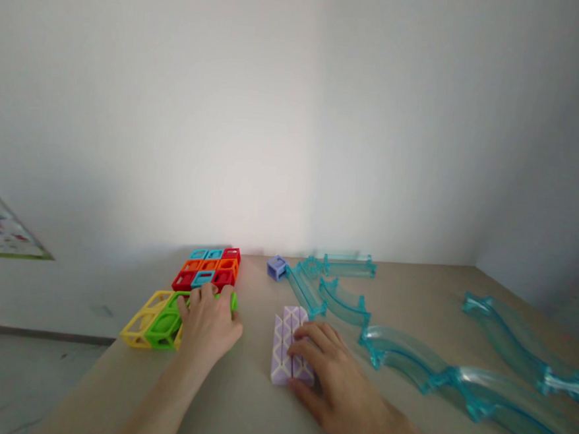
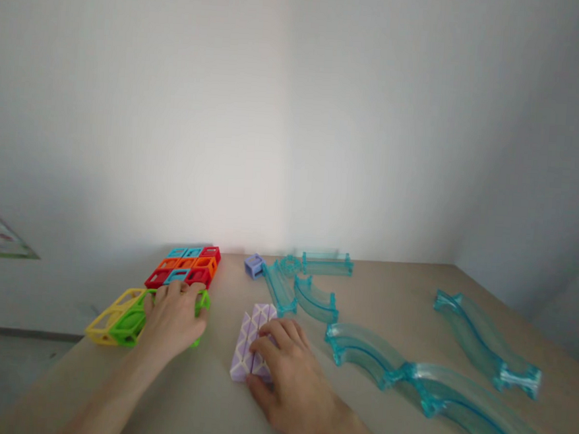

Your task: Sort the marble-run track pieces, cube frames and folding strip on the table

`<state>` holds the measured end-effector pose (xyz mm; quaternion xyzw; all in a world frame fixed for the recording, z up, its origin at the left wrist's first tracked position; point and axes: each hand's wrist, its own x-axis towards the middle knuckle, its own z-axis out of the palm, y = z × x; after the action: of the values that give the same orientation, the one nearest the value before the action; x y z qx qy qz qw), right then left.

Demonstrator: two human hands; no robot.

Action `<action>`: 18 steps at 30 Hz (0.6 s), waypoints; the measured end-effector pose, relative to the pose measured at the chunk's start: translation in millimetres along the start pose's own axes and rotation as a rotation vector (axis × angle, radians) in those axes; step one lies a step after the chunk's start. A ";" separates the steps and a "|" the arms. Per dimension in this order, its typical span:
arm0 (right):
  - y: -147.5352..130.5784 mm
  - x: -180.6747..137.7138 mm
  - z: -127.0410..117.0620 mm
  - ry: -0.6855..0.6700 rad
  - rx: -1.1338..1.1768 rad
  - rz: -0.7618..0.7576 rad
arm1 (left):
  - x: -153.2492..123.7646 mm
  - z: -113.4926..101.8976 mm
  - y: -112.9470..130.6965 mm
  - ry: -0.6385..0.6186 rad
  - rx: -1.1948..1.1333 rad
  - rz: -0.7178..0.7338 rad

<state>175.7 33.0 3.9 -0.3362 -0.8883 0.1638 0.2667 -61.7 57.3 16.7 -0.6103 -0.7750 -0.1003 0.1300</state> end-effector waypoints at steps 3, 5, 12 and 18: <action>5.7 -0.5 0.5 0.058 -0.017 0.015 | 1.4 0.1 -2.1 -0.015 0.002 0.007; 11.1 -0.6 0.1 0.115 -0.056 0.042 | 2.5 0.3 -3.5 -0.030 0.000 0.013; 17.6 0.2 -3.9 0.221 -0.090 0.061 | 3.8 6.0 -6.7 -0.049 0.007 0.023; 10.2 0.3 0.1 0.104 -0.015 0.028 | -3.8 -2.8 9.5 0.177 -0.048 0.074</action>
<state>180.6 40.5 -0.8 -0.3585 -0.8696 0.1433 0.3077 -51.4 55.1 18.1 -0.6300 -0.7349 -0.1675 0.1871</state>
